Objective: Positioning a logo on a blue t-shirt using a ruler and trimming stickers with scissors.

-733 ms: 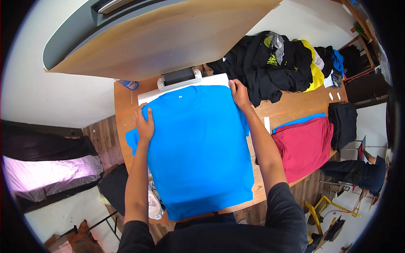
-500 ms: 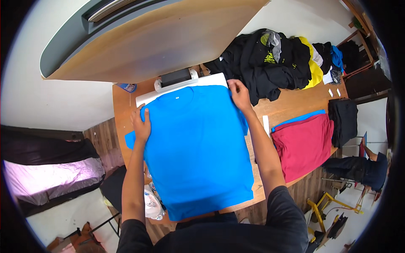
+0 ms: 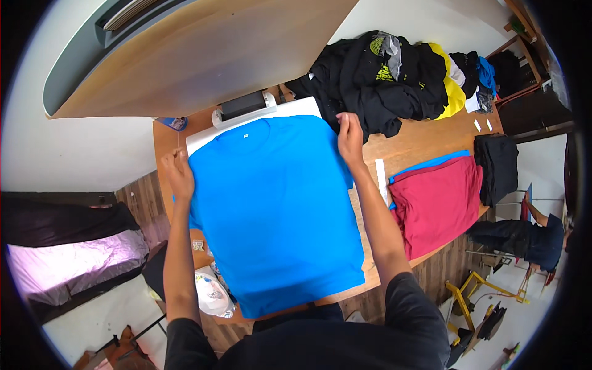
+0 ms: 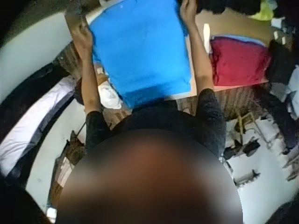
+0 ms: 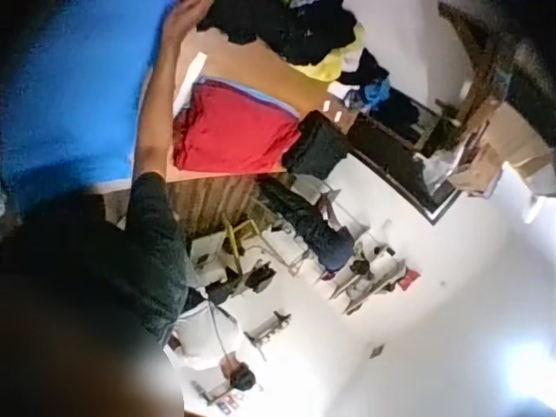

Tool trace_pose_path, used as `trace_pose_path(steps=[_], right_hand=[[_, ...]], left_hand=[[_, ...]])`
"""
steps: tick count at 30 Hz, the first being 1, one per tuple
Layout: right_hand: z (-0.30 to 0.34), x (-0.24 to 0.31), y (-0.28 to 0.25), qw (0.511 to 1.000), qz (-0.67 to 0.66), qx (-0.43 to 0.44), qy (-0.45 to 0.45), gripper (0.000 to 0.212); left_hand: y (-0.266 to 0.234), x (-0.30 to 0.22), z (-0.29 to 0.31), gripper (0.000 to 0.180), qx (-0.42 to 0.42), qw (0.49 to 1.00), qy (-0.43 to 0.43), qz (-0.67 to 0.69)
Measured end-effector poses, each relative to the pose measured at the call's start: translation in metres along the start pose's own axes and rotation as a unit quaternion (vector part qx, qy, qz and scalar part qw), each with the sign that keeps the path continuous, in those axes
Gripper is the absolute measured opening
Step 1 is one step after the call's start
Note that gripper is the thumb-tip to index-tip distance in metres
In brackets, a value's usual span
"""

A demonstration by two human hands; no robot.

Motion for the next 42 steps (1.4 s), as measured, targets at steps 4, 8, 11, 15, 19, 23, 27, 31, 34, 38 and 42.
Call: trace_pose_path(steps=[4,8,11,15,19,23,27,31,34,38,42], right_hand=[[0.063,0.056,-0.018,0.994,0.042,0.079,-0.057,0.025],[0.136,0.054,-0.034,0.969,0.136,0.199,0.05,0.048],[0.145,0.035,-0.042,0.954,0.014,0.226,0.198,0.056],[0.149,0.041,-0.043,0.97,0.074,0.165,0.16,0.053],[0.189,0.144,0.002,0.964,0.227,0.132,-0.049,0.047],[0.236,0.143,0.006,0.924,0.309,0.216,-0.07,0.052],[0.27,0.115,-0.056,0.913,0.369,0.16,0.071,0.053],[0.306,0.085,-0.095,0.936,0.282,0.101,0.185,0.054],[0.294,0.104,-0.093,0.956,0.254,0.117,0.093,0.053],[0.294,0.094,-0.084,0.978,0.083,0.156,0.11,0.051],[0.285,0.094,-0.098,0.976,-0.015,0.123,0.18,0.055]], left_hand=[[-0.023,-0.028,0.074,0.037,0.036,0.997,-0.009,-0.062],[-0.01,-0.037,0.155,0.054,0.14,0.984,0.0,-0.109],[-0.011,-0.004,0.165,0.058,0.137,0.985,-0.065,0.086],[-0.015,0.002,0.164,0.059,0.084,0.99,-0.085,0.075],[-0.025,-0.057,0.14,0.056,0.131,0.987,0.037,-0.088],[0.012,-0.078,0.143,0.055,0.199,0.95,0.17,-0.17],[0.012,-0.065,0.137,0.055,0.19,0.96,0.14,-0.149],[0.023,-0.08,0.13,0.056,0.163,0.972,0.13,-0.109],[0.033,-0.146,0.146,0.058,0.215,0.942,0.255,-0.044],[0.079,-0.165,0.232,0.064,0.322,0.884,0.339,-0.019],[0.074,-0.196,0.294,0.052,0.424,0.83,0.337,0.135]])
Point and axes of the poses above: each hand's wrist, its own z-axis away from the middle knuckle, its own y-axis out of the palm, x = y × z, the point moved 3 cm from there along -z, towards the middle knuckle
